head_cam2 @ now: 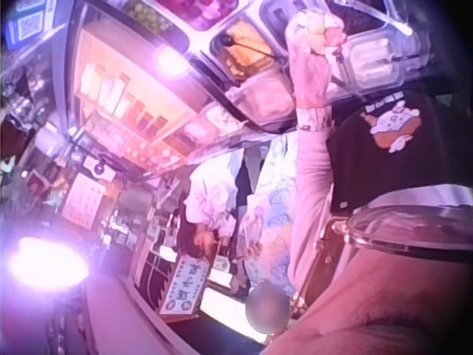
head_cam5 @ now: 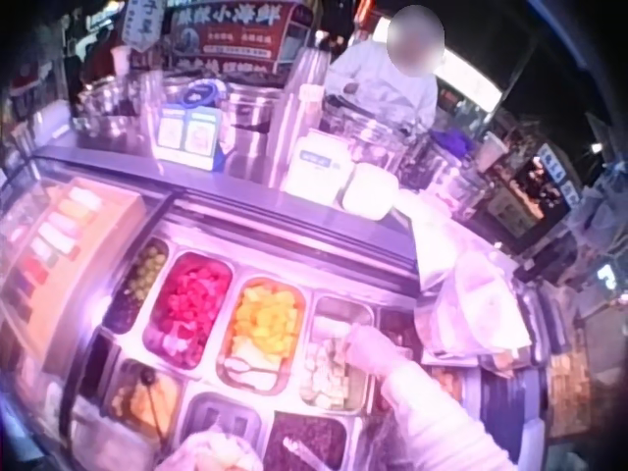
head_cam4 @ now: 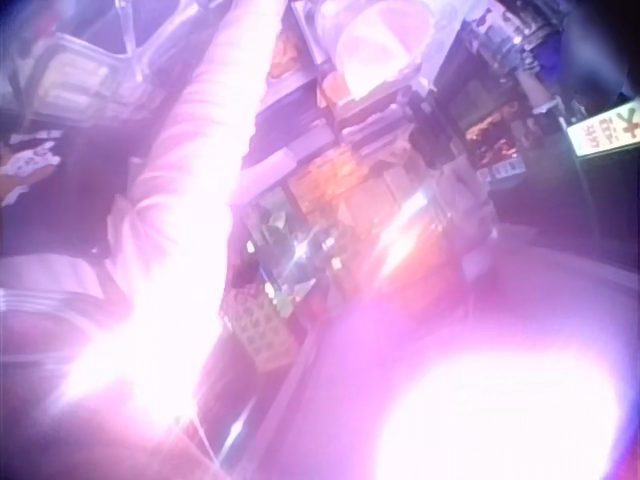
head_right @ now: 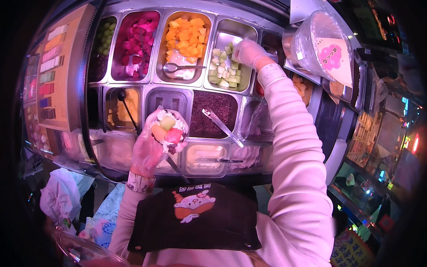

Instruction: The person scoops red beans and white rice into a plastic bag, then adds diced fruits including watermelon, melon, and mango. They seal the bag, add a small white ball, and place the bag into a styrofoam container.

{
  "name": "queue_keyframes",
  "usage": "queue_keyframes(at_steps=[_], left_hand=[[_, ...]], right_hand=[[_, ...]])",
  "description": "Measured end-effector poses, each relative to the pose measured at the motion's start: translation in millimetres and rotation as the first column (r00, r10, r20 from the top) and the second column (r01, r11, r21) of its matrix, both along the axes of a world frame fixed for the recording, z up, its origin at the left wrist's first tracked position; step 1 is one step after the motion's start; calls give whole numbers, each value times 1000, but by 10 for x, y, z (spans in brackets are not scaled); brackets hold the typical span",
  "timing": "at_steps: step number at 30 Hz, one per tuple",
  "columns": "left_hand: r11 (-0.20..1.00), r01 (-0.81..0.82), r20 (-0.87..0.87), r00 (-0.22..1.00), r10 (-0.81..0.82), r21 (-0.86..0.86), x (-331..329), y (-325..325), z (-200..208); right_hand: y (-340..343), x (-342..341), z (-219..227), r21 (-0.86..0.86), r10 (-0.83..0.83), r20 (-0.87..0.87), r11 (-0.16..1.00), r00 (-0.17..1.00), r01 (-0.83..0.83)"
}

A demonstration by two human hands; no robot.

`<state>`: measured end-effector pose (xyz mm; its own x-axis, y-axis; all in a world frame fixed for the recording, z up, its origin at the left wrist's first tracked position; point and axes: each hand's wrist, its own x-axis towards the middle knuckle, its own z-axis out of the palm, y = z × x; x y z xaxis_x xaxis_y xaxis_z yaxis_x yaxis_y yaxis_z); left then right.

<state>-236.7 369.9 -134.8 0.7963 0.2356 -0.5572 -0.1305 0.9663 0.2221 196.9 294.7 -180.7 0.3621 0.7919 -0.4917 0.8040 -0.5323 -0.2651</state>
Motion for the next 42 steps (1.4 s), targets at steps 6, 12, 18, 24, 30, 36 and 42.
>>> queue_keyframes(at_steps=[6, 12, 18, 24, 30, 36, 42], left_hand=[[987, -119, 126, 983, 133, -112, 106, -20, 57], [987, -146, 149, 976, 156, -73, 165, 40, 28], [984, -164, 65, 984, 169, -66, 273, 26, 116], [977, -152, 215, 960, 182, -150, 288, 21, 46], [968, -202, 170, 959, 227, -148, 396, 73, -8], [962, -272, 174, 946, 272, -24, 422, 85, -45], [935, -354, 161, 921, 354, -31, 435, -3, 109]], right_hand=[[-122, -80, -593, 146, 172, 37, 974, 984, -176], [-184, -161, -442, 4, 323, 130, 945, 938, -326], [-132, -251, -200, -23, 358, -37, 933, 933, -359], [-301, -515, -373, -8, 227, -57, 974, 972, -228], [-328, -700, -70, 128, 27, -14, 991, 1000, -25], [-225, -1676, 1076, 334, -71, -779, 794, 623, 508], [-124, -2572, 1140, 410, -56, -554, 850, 830, 331]])
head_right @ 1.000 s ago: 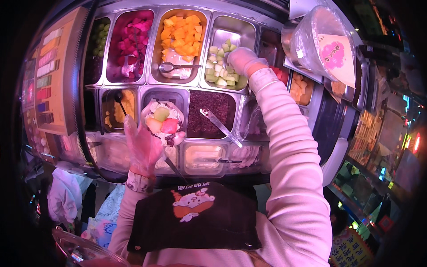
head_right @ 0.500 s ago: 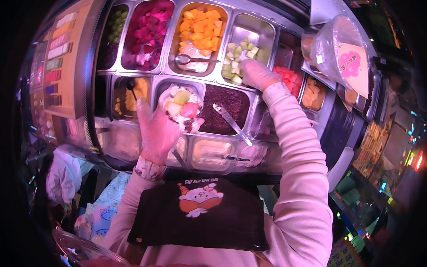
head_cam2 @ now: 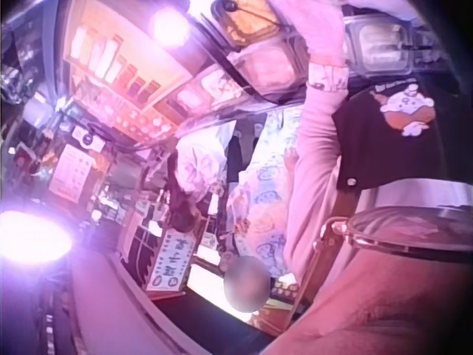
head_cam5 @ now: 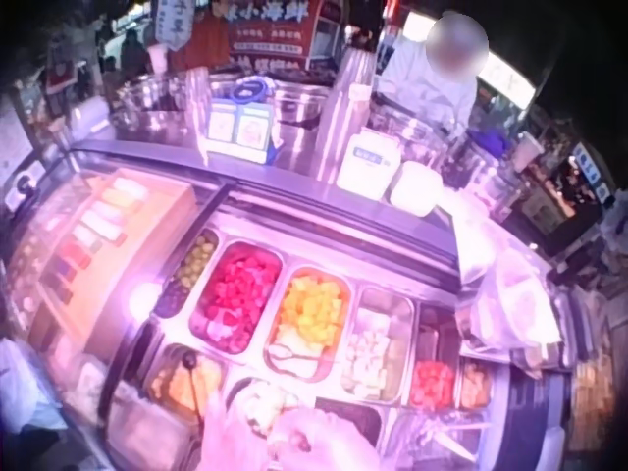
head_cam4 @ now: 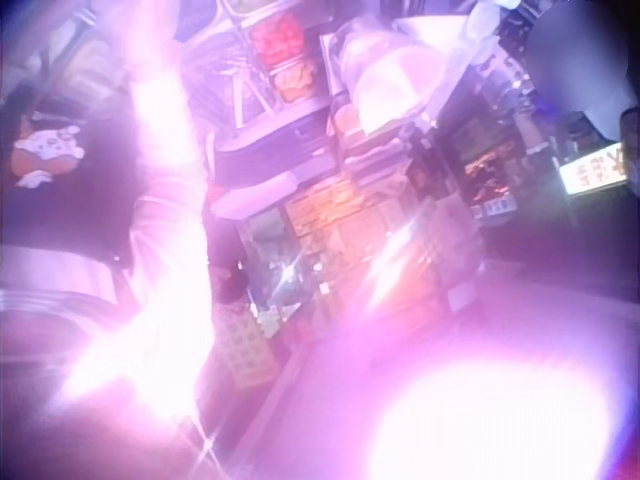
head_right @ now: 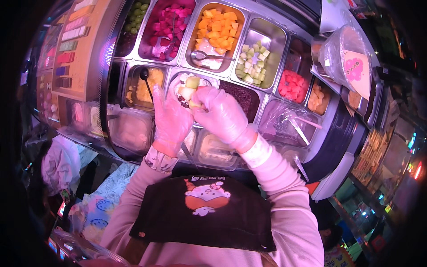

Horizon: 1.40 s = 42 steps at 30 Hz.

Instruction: The person scoops red beans and white rice into a plastic bag, then adds diced fruits including watermelon, melon, and mango. They seal the bag, add a small white ball, and place the bag into a styrofoam container.

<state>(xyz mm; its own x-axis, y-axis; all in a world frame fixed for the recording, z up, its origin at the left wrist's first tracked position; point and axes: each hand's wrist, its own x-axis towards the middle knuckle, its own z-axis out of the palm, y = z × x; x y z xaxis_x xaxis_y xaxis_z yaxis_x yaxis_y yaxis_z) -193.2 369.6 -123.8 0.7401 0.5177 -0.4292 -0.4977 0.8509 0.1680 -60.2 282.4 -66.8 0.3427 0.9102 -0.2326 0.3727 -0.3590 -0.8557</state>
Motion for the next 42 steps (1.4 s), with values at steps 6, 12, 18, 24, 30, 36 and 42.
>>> queue_keyframes(at_steps=[6, 12, 18, 24, 30, 36, 42], left_hand=[[1000, -14, -65, 998, 13, -14, -160, -23, -1], [973, 28, -237, 971, 27, 227, -279, -79, -65], [971, 49, -192, 981, -3, 234, -386, 127, -65], [967, 53, -189, 982, -6, 248, -440, 308, -115], [980, 37, -119, 993, -14, 193, -462, 430, -188], [999, 9, -37, 999, -7, 48, -458, 454, -190], [997, 51, -32, 998, -49, 52, -487, 410, -135]], right_hand=[[34, -355, -2, 89, 61, 543, 988, 838, -129], [45, -508, -207, 132, 173, 617, 939, 767, -318], [353, -200, 114, -118, 207, 859, 970, 468, -212], [811, 888, -1182, -453, 332, 701, 891, 631, 34], [959, 982, -1201, -537, 431, 428, 828, 794, -160], [856, 849, -819, -689, -550, -194, 666, 812, 286], [782, 950, -1440, -614, -351, 71, 723, 934, 318]])
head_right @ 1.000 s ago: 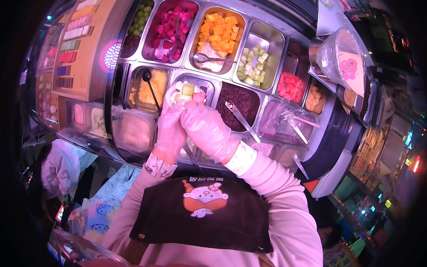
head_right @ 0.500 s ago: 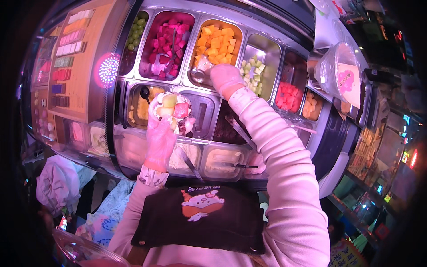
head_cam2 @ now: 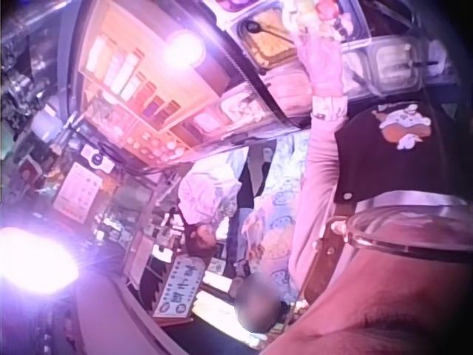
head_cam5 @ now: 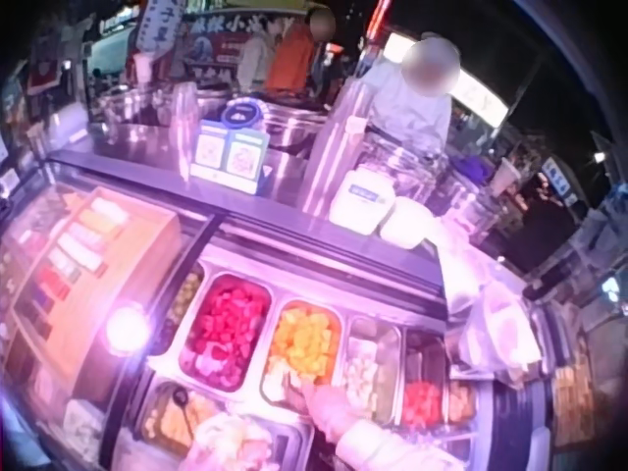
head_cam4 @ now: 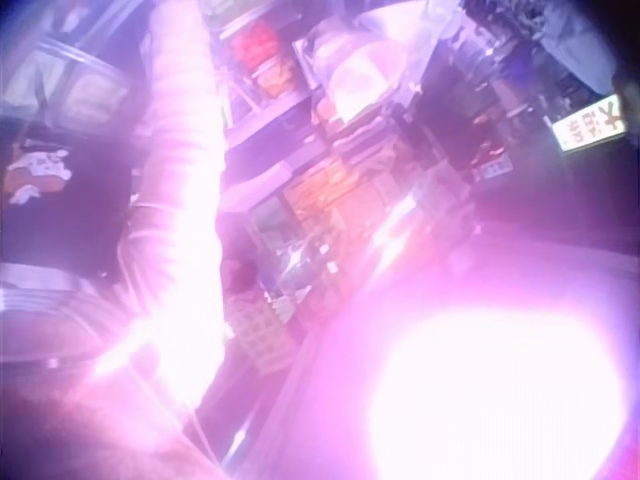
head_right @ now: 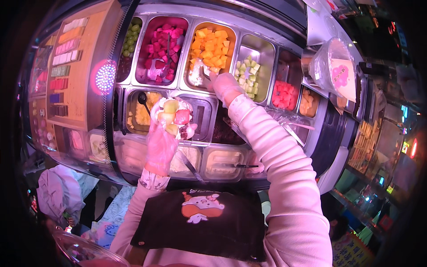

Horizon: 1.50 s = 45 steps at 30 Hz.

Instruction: The person scoops red beans and white rice into a plastic bag, then adds diced fruits including watermelon, melon, and mango. They seal the bag, add a small white ball, and place the bag into a styrofoam container.

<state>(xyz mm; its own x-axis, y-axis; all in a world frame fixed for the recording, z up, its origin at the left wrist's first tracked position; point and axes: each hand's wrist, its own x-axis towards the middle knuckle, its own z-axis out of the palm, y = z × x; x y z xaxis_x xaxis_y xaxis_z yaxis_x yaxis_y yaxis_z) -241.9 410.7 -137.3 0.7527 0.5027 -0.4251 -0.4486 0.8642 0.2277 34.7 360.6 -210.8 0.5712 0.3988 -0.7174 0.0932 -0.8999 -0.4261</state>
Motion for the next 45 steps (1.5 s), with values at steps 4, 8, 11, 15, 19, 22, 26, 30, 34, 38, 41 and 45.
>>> queue_keyframes(at_steps=[4, 8, 11, 15, 19, 22, 26, 30, 34, 38, 41, 45], left_hand=[[1000, -2, 8, 1000, 2, -6, -48, -23, 45], [1000, 1, 46, 999, -1, 9, -88, -33, -1], [1000, 9, 59, 998, -9, 11, -85, -32, 8], [999, 26, 110, 993, -30, 36, -63, 12, 41], [999, 37, 116, 993, -38, 4, -6, 54, 33], [999, 25, 106, 994, -28, 27, 18, 100, -8], [998, 31, 107, 994, -36, 53, 22, 167, -89], [998, 24, 80, 996, -29, 59, 105, 230, -138], [997, 0, 44, 999, -4, 82, 257, 280, -193], [994, -70, 40, 997, 67, 88, 435, 329, -318], [989, -85, 81, 994, 75, 125, 569, 348, -360], [978, -97, -1, 995, 99, 186, 728, 292, -213]], right_hand=[[-244, 19, -429, 167, 25, -7, 986, 1000, -24], [30, -333, 296, -21, -624, -441, 726, 645, 687], [52, -392, 376, -11, -699, -611, 476, 371, 879], [209, -293, 83, 43, -745, -637, 226, 201, 973], [435, -292, -65, 147, -788, -479, 361, 386, 921], [409, -501, 31, 169, -765, -397, 481, 507, 860], [76, -621, 344, 153, -701, -584, 402, 410, 903], [-167, -556, 270, 184, -564, -700, 450, 438, 874], [-205, -534, 359, 235, -521, -703, 474, 485, 849], [-270, -577, 727, 363, -405, -626, 605, 666, 709], [-343, -729, 1220, 421, -324, -540, 695, 777, 583], [-462, -965, 1501, 474, -178, -239, 836, 955, 275]])
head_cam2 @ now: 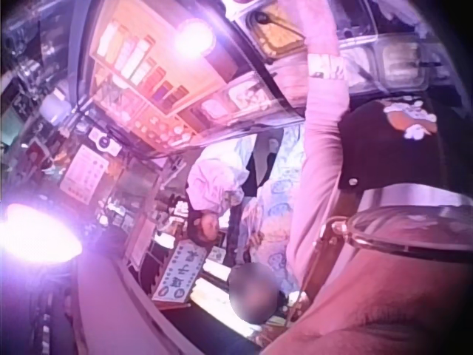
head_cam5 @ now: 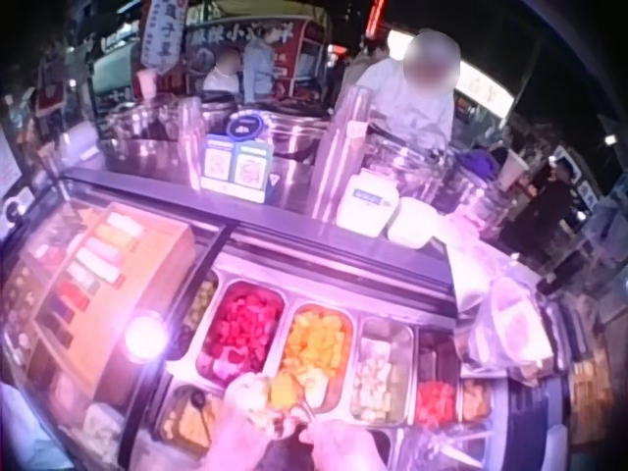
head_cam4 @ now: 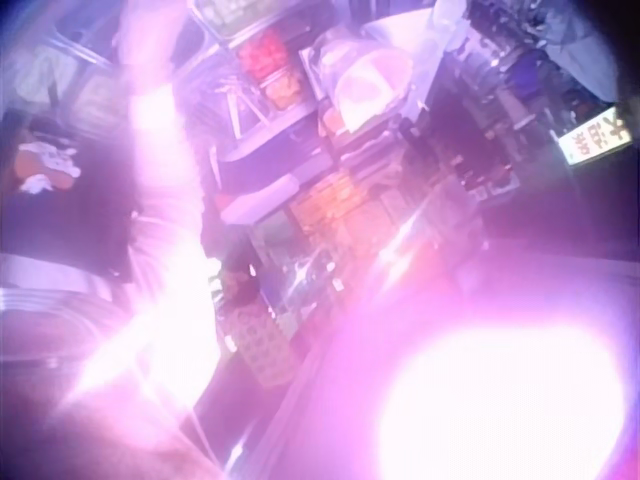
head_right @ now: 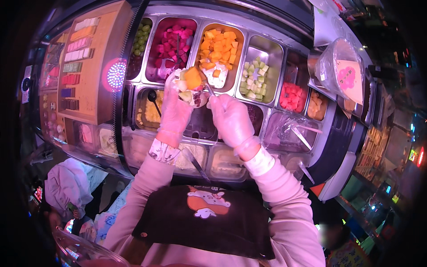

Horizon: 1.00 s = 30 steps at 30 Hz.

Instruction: The person scoops red beans and white rice into a plastic bag, then adds diced fruits including watermelon, melon, and mango. They seal the bag, add a small white ball, and place the bag into a styrofoam container.

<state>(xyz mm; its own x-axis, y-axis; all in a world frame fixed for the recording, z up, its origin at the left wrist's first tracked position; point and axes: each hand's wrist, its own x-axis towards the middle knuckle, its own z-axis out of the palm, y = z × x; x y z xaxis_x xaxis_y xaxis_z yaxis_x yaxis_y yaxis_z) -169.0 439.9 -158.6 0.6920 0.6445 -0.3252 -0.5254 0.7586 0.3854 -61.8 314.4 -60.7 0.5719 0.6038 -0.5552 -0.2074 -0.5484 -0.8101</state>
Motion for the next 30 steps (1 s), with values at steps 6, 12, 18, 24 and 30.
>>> queue_keyframes(at_steps=[6, 12, 18, 24, 30], left_hand=[[998, 55, -163, 985, -50, 21, 11, -102, 125], [990, 101, -27, 994, -104, -102, -176, -11, 153], [995, 94, -97, 991, -98, -38, -253, 22, 227], [997, 27, -45, 999, -24, 69, -275, 65, 28], [999, -40, -40, 998, 39, -10, -280, 10, 152]], right_hand=[[-76, -160, 14, -89, 204, 672, 977, 711, -196], [8, 196, -85, -61, 79, 761, 997, 644, -50], [268, 546, -599, -328, 356, 920, 928, 166, -174], [439, -81, -229, 154, 127, 907, 787, 401, -597], [521, -271, -413, 198, 49, 916, 808, 398, -555]])
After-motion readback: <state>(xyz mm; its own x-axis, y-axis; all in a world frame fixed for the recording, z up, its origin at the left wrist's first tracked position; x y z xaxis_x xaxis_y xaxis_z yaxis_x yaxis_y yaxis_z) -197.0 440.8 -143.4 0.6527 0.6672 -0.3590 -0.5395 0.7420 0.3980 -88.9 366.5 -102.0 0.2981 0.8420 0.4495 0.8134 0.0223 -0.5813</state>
